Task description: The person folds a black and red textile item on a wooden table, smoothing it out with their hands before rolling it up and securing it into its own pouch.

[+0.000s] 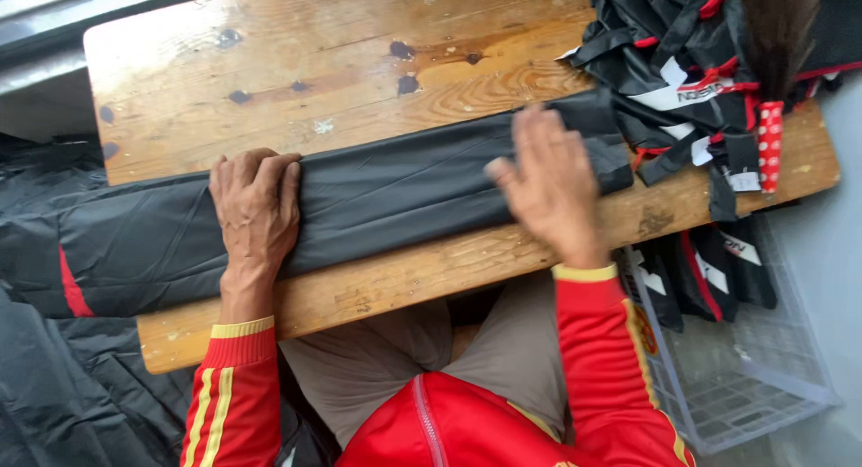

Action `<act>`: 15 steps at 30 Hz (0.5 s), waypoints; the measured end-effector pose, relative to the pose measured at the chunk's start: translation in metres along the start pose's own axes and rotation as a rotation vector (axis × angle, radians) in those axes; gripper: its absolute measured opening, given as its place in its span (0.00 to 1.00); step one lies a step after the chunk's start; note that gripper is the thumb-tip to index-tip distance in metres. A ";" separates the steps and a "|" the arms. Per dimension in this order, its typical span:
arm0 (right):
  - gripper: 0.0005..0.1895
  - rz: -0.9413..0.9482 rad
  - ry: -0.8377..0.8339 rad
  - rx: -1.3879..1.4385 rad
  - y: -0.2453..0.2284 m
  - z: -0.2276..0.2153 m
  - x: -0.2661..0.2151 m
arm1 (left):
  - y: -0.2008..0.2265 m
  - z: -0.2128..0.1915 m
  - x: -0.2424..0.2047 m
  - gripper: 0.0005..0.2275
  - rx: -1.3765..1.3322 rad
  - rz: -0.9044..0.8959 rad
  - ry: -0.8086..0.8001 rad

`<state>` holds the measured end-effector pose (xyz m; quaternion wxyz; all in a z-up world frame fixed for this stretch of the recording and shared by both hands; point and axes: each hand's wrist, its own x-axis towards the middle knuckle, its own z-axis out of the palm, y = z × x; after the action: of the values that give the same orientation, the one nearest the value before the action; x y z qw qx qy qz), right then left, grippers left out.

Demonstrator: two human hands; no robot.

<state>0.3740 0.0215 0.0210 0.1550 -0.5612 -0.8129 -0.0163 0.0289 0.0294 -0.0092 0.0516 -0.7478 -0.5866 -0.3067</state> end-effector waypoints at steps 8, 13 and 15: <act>0.09 0.159 0.447 0.206 0.080 -0.026 -0.008 | -0.003 0.005 0.000 0.04 0.028 -0.018 0.029; 0.16 0.378 0.455 -0.321 0.203 -0.054 -0.042 | 0.002 0.002 0.000 0.05 0.049 -0.029 0.049; 0.18 0.565 0.316 -0.399 0.230 -0.055 -0.044 | 0.002 0.002 0.004 0.05 0.049 -0.043 0.073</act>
<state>0.6116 0.0558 0.0280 0.1645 -0.7729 -0.5730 -0.2174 0.0323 0.0328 -0.0084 0.0847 -0.7219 -0.6077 -0.3201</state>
